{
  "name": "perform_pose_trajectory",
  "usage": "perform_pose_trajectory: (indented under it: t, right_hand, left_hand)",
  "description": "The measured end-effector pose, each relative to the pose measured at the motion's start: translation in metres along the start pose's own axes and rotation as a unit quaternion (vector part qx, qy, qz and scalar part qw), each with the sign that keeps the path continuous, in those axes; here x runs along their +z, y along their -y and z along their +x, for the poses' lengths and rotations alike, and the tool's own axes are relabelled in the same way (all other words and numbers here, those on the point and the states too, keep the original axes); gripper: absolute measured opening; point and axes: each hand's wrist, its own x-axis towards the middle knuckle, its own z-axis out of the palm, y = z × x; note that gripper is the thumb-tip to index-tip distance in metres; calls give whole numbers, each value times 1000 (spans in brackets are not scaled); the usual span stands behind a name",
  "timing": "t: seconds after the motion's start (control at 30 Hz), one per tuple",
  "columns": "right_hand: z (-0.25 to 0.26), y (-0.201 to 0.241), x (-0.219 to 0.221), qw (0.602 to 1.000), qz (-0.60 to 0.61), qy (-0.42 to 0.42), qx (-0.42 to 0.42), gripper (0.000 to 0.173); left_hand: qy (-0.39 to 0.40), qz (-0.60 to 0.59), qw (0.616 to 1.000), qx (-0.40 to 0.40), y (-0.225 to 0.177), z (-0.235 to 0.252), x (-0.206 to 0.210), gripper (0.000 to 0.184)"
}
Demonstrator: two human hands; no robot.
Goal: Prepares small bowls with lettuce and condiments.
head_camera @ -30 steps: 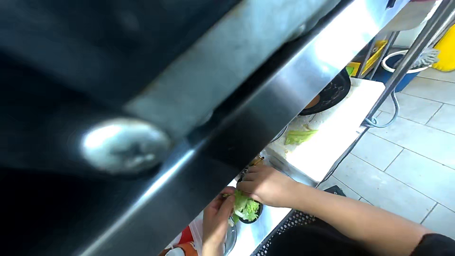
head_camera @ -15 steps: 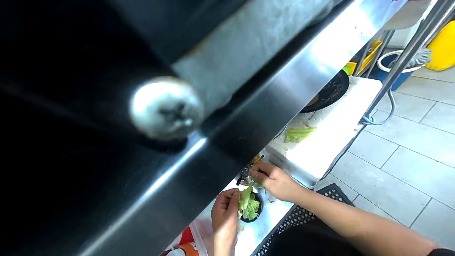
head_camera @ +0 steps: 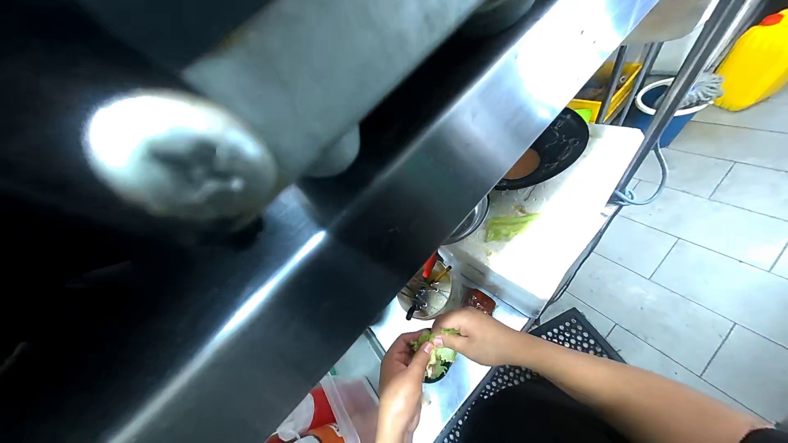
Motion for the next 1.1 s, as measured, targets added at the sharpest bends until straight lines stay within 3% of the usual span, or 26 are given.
perform_pose_trajectory:
  t: [0.1, 0.17, 0.27, 0.33, 0.43, 0.47, 0.57, 0.63, 0.67, 0.73, 0.77, 0.9, 1.0, 1.1]
  right_hand:
    - [-4, 4, -3, 984, 168, -31, 56, 26]
    - [-5, 7, -7, 961, 252, -83, 76, 22]
    - [-10, 5, -18, 956, 255, -112, 94, 20]
    - [-18, -1, -16, 956, 248, -95, 124, 20]
    - [-31, -12, -3, 952, 241, -64, 176, 24]
    - [-35, -15, 2, 950, 242, -55, 189, 24]
    - [-44, -20, 12, 949, 230, -28, 215, 25]
    - [-47, -21, 14, 951, 213, -11, 222, 26]
    - [-46, -22, 14, 953, 207, -9, 224, 27]
    - [-41, -26, 15, 950, 211, -14, 230, 27]
    - [-37, -28, 17, 946, 223, -18, 235, 28]
    - [-20, -41, 30, 922, 284, -25, 264, 29]
    - [-8, -46, 41, 911, 298, -9, 284, 31]
    - [-1, -48, 54, 899, 318, 7, 301, 37]
  left_hand:
    - [64, -173, 981, -65, 4, 1, -13, 21]
    - [49, -177, 981, -64, 1, 6, -24, 14]
    - [-101, -18, 995, -4, -21, 27, -38, 15]
    - [-211, 125, 968, 50, -37, 50, -56, 28]
    - [-310, 245, 906, 152, -59, 85, -79, 34]
    - [-330, 256, 900, 126, -77, 90, -73, 38]
    - [-355, 218, 906, -71, -135, 100, -26, 49]
    - [-335, 220, 910, -104, -139, 100, -27, 54]
    - [-338, 240, 908, -56, -126, 102, -42, 53]
    - [-370, 299, 870, 126, -73, 118, -90, 47]
    - [-362, 308, 862, 175, -58, 117, -97, 43]
    - [-139, 298, 944, 19, -22, 60, -36, 36]
    - [43, 261, 961, -75, 19, 21, -10, 46]
    - [24, 201, 976, -78, 50, 5, -14, 33]
